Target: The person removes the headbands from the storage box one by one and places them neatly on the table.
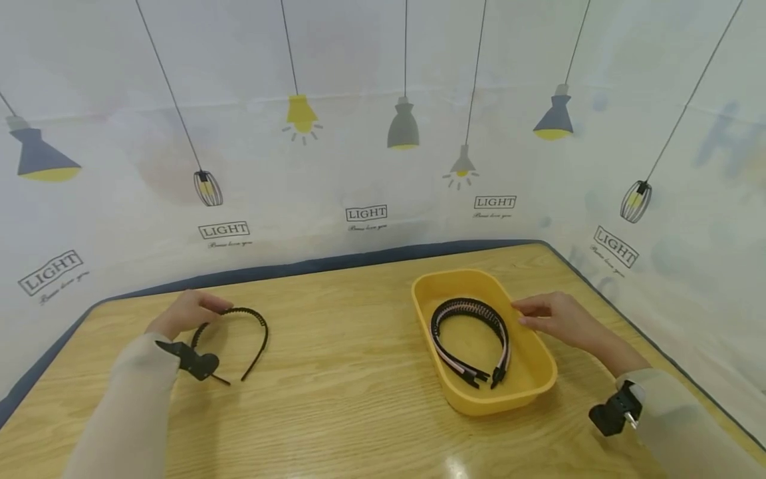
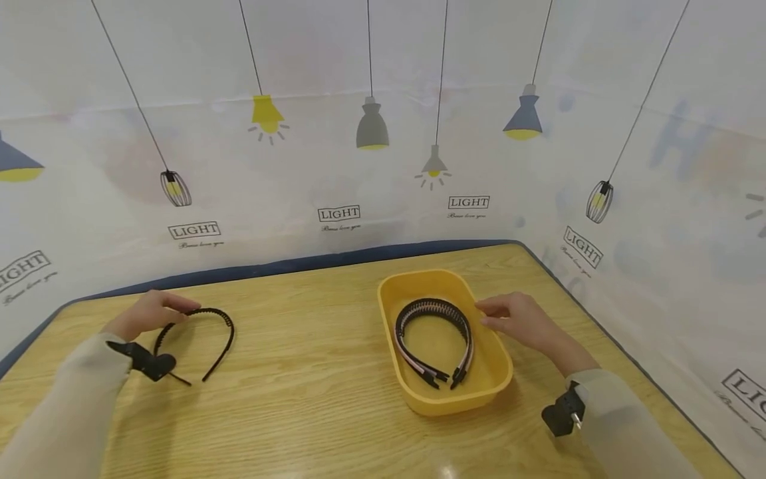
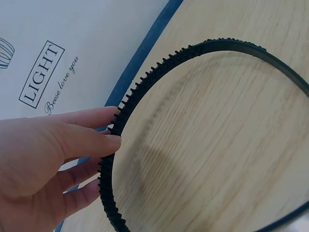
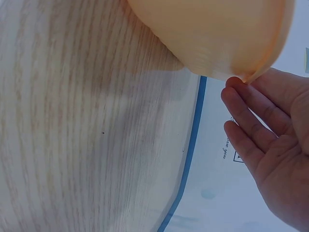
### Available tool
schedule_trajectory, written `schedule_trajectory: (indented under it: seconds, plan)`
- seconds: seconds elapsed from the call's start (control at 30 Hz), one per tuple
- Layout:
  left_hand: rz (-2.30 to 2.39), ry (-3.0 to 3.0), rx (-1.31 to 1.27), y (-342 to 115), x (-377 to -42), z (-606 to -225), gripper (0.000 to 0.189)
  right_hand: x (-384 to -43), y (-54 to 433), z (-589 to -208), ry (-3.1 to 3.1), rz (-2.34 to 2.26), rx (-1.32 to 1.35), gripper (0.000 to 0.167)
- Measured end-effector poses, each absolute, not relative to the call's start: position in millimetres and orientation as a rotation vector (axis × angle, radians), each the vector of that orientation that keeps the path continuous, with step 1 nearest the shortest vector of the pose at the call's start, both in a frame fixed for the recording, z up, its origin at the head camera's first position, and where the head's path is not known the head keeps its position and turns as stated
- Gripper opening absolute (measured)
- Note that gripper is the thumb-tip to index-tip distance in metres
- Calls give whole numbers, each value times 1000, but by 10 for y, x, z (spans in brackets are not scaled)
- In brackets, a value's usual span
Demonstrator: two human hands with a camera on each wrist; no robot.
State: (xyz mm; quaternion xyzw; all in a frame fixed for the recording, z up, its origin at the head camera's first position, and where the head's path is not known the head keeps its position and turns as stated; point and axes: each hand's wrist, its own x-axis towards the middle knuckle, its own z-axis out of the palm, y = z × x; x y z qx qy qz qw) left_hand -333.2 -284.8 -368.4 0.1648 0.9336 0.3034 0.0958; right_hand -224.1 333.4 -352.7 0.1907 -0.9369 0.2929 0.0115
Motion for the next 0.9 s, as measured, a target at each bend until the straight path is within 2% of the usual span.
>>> schedule_trajectory:
  seconds: [0.9]
  plan:
    - [949, 2796, 460, -2841, -3316, -3845, 30, -2239, 3331, -3520, -2930, 962, 567, 37]
